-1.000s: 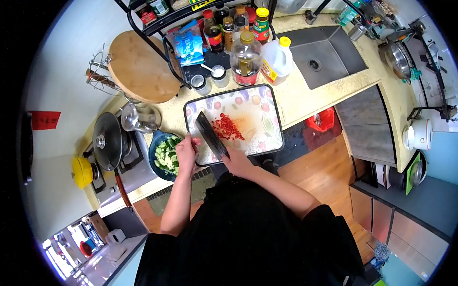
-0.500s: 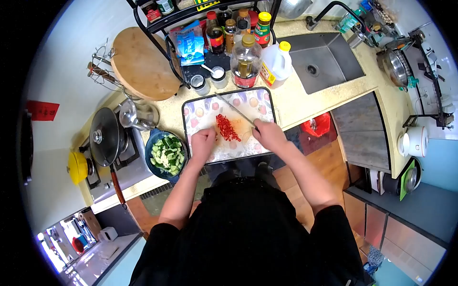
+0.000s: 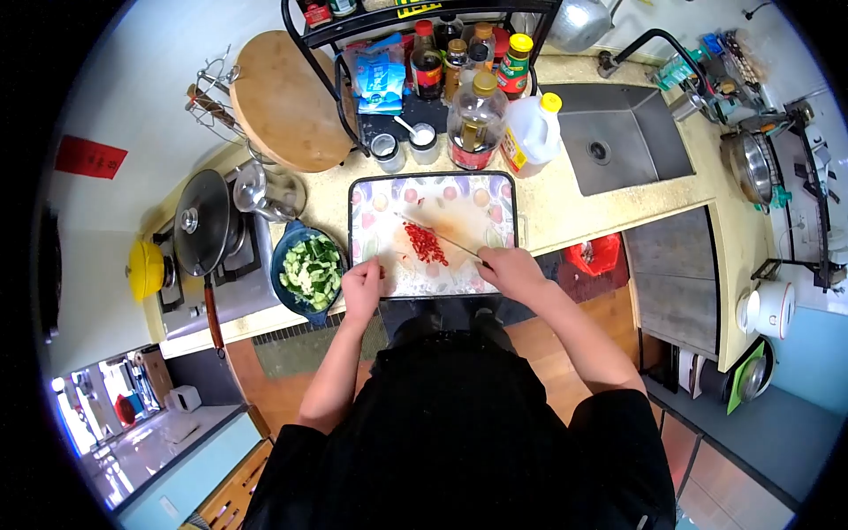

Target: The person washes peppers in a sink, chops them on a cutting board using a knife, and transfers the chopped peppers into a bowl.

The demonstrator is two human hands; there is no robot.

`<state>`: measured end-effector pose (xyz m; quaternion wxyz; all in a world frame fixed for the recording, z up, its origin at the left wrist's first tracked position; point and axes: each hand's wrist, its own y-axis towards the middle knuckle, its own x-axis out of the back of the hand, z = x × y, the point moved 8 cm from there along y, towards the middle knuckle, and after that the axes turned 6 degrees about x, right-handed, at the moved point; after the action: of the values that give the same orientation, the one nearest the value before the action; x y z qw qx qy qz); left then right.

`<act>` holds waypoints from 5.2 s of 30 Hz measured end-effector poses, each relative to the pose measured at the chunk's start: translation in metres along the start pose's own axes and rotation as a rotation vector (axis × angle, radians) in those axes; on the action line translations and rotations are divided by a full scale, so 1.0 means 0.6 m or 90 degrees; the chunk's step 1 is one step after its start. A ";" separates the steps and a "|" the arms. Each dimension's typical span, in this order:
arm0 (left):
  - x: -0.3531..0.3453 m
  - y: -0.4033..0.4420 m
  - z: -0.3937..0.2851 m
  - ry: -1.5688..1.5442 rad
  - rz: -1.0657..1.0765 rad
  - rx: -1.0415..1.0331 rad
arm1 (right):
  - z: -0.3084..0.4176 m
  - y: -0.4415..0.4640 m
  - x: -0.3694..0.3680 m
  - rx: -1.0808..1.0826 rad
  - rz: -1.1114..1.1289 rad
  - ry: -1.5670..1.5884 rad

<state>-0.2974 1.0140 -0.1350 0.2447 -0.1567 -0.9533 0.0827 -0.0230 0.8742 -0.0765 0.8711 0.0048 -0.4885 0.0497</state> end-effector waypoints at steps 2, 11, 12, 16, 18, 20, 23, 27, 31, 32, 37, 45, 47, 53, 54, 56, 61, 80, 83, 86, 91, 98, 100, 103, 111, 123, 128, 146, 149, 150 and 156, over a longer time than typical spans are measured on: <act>0.027 -0.008 -0.009 -0.054 -0.054 -0.007 | -0.005 -0.019 0.004 0.019 0.083 0.030; 0.053 -0.020 -0.015 -0.163 -0.065 0.037 | -0.038 0.047 -0.017 0.097 0.179 -0.050; 0.049 -0.025 -0.018 -0.166 -0.063 0.037 | -0.040 0.057 -0.013 0.094 0.161 -0.041; 0.038 -0.039 -0.009 -0.165 -0.055 0.048 | -0.037 0.080 0.019 0.070 0.098 -0.039; 0.031 -0.040 -0.007 -0.151 -0.057 0.020 | -0.045 0.087 0.037 0.069 0.050 -0.049; 0.022 -0.044 -0.009 -0.141 -0.048 0.012 | -0.058 0.103 0.045 0.073 0.000 -0.083; 0.012 -0.041 -0.023 -0.138 -0.030 0.014 | -0.078 0.137 0.045 0.049 -0.003 -0.162; 0.010 -0.040 -0.033 -0.143 -0.027 0.020 | -0.068 0.146 0.011 0.113 0.004 -0.210; 0.008 -0.037 -0.034 -0.118 -0.029 0.015 | -0.030 0.121 -0.008 0.156 0.079 -0.222; 0.008 -0.036 -0.034 -0.109 -0.030 0.015 | -0.021 0.109 -0.009 0.162 0.094 -0.226; -0.046 -0.011 -0.117 0.211 -0.092 -0.246 | -0.027 0.048 0.020 -0.080 -0.090 -0.038; -0.128 0.038 -0.144 0.444 0.045 -0.256 | -0.019 0.023 0.015 -0.127 -0.098 0.005; -0.130 0.028 -0.147 0.436 0.051 -0.265 | -0.014 0.020 0.013 -0.120 -0.100 -0.006; -0.109 0.022 -0.137 0.459 0.065 -0.275 | -0.025 0.026 0.016 -0.133 -0.150 -0.045; -0.101 0.022 -0.142 0.437 0.059 -0.279 | -0.030 0.029 0.018 -0.135 -0.151 -0.048; -0.087 0.028 -0.153 0.396 0.045 -0.286 | -0.034 0.034 0.008 -0.136 -0.140 -0.069; -0.039 0.033 -0.183 0.282 -0.049 -0.260 | 0.010 0.048 -0.041 -0.131 -0.084 -0.058; -0.028 -0.030 -0.186 0.316 0.192 -0.532 | 0.083 0.051 -0.020 0.088 0.095 -0.187; -0.033 -0.029 -0.136 0.304 0.161 -0.482 | 0.091 0.052 -0.027 0.112 0.081 -0.196; -0.035 -0.038 -0.135 0.308 0.065 -0.496 | 0.090 0.063 -0.014 0.117 0.065 -0.227; -0.066 -0.046 -0.154 0.388 0.080 -0.525 | 0.009 0.068 -0.060 0.041 0.148 -0.197; -0.058 -0.031 -0.114 0.397 0.030 -0.467 | 0.048 0.083 -0.041 0.076 0.155 -0.256; -0.058 -0.025 -0.116 0.392 0.039 -0.470 | 0.043 0.093 -0.039 0.093 0.140 -0.251; -0.071 -0.039 -0.170 0.418 0.031 -0.522 | 0.001 0.080 -0.053 0.068 0.123 -0.204; -0.054 -0.012 -0.127 0.334 0.017 -0.492 | 0.032 0.112 -0.036 0.115 0.133 -0.246; -0.053 0.007 -0.140 0.365 0.062 -0.505 | 0.027 0.117 -0.034 0.057 0.146 -0.184; -0.062 -0.015 -0.166 0.417 0.028 -0.516 | 0.008 0.095 -0.053 0.058 0.107 -0.174; -0.051 -0.014 -0.144 0.393 0.031 -0.487 | 0.032 0.109 -0.039 0.073 0.133 -0.198; -0.056 -0.017 -0.175 0.419 0.038 -0.488 | 0.020 0.094 -0.054 0.057 0.131 -0.191; -0.050 -0.015 -0.166 0.392 0.015 -0.483 | 0.028 0.108 -0.052 0.078 0.135 -0.207; -0.051 -0.011 -0.160 0.398 0.045 -0.501 | 0.030 0.105 -0.049 0.049 0.122 -0.185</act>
<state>-0.2267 1.0052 -0.0636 0.4375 -0.2869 -0.7875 -0.3258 -0.0592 0.9332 -0.0943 0.7816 -0.0015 -0.6055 0.1502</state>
